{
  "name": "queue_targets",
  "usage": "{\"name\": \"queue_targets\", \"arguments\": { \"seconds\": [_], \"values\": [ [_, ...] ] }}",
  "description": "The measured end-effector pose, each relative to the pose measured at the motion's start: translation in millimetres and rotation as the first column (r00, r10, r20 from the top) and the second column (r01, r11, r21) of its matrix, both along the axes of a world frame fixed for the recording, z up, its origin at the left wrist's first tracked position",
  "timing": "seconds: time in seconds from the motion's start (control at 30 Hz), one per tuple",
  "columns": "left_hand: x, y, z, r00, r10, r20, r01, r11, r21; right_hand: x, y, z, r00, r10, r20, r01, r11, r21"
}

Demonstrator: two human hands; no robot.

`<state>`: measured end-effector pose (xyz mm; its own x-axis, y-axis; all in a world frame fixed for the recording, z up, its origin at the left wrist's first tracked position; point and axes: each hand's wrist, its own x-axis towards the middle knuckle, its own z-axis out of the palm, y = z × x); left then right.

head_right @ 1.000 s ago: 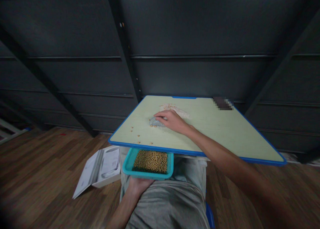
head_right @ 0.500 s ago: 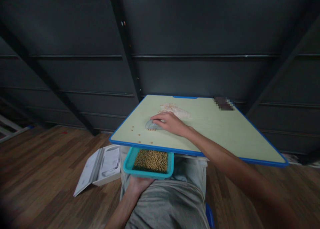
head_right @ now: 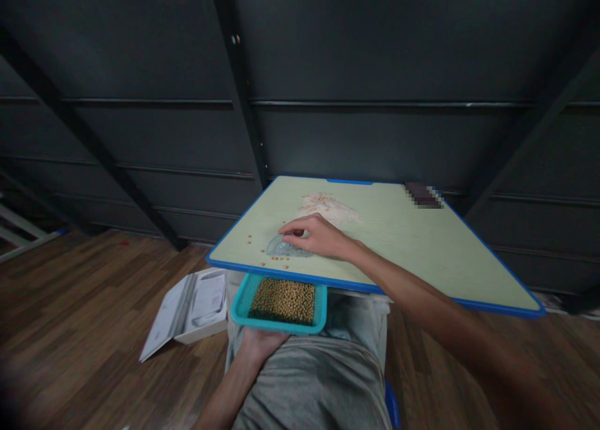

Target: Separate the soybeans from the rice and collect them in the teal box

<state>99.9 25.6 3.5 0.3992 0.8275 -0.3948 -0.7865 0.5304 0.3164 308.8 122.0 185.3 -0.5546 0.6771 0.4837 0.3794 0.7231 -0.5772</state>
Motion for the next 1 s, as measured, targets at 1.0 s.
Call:
{"name": "queue_targets", "arguments": {
  "seconds": [1.0],
  "values": [
    [1,-20,27.9,0.991,0.101,0.089,-0.097,0.994,-0.049,-26,-18,5.4,0.997,0.057,0.054,-0.063,0.989,0.135]
  ]
}}
